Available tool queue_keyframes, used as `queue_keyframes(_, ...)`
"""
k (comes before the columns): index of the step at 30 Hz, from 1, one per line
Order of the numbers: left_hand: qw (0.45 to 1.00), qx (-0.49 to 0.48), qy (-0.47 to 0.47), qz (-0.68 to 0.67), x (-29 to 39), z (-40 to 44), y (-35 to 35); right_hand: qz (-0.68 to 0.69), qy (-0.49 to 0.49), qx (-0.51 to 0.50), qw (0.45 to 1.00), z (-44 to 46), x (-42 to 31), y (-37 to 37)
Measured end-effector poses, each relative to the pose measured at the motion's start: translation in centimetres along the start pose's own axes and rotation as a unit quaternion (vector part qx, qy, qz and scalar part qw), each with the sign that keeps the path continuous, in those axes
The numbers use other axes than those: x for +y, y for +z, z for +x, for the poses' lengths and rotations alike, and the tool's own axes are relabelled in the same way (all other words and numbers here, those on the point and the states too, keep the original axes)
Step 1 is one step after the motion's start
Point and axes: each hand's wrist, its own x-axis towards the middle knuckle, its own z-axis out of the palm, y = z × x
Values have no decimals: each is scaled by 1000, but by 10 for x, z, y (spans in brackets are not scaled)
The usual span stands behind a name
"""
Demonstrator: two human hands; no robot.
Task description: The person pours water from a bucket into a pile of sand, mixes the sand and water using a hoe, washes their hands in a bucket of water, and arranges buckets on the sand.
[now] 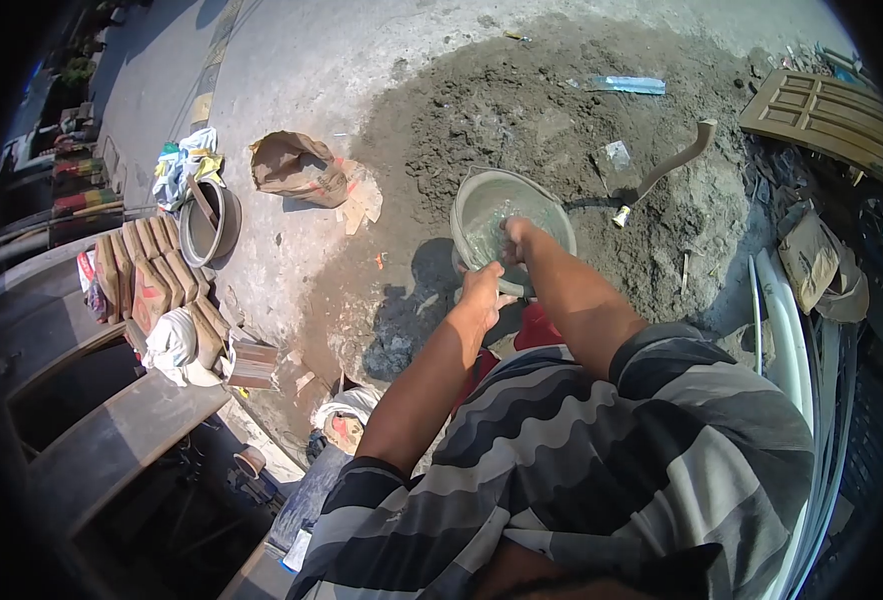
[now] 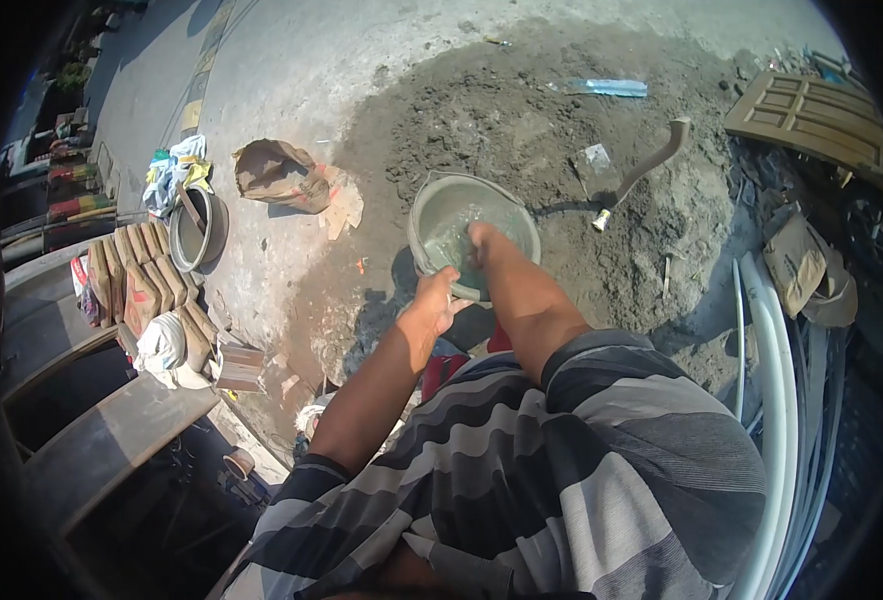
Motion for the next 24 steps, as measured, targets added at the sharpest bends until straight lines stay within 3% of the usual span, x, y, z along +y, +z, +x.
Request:
queue_keyframes(1,1000,-18,-11,-15,0,8,-6,175,-59,-145,972,-17,-5,-7)
queue_keyframes(2,999,-35,-23,-31,-3,14,-11,339,-114,-281,890,-37,-10,-14)
queue_keyframes(3,998,-29,-37,-35,-4,19,-14,336,-114,-280,892,-49,-17,-23)
queue_keyframes(5,998,-28,-30,-49,-4,22,-13,440,-245,-300,810,-55,-24,-41)
queue_keyframes(6,998,-28,-25,-55,-7,20,-15,440,-240,-299,812,-54,-18,-40)
queue_keyframes(8,998,-19,-23,-57,-11,24,-12,194,-192,-117,955,-50,-22,-43)
queue_keyframes(9,998,-7,-23,-59,-14,25,-11,86,-142,-54,985,-50,-17,-39)
queue_keyframes(12,999,-15,-24,-33,-15,16,-7,-12,-61,-52,997,-17,-3,-17)
queue_keyframes(16,1000,18,-10,-15,-2,-6,5,85,-30,-80,993,-26,-10,-8)
queue_keyframes(17,999,2,-17,-32,-7,9,-3,285,-98,-177,937,-46,-18,-16)
queue_keyframes(18,998,-13,-25,-50,-10,17,-9,468,-160,-265,828,-67,-25,-22)
queue_keyframes(19,998,-10,-27,-57,-9,18,-8,467,-163,-265,828,-79,-33,-31)
queue_keyframes(21,998,1,-28,-48,-11,20,-9,547,-261,-201,769,-87,-39,-46)
queue_keyframes(22,999,10,-28,-36,-12,20,-8,547,-261,-201,769,-85,-35,-48)
queue_keyframes(23,999,7,-24,-37,-12,22,-6,371,-233,-139,888,-71,-31,-49)
queue_keyframes(24,998,2,-26,-49,-14,23,-4,175,-194,-68,963,-52,-28,-48)
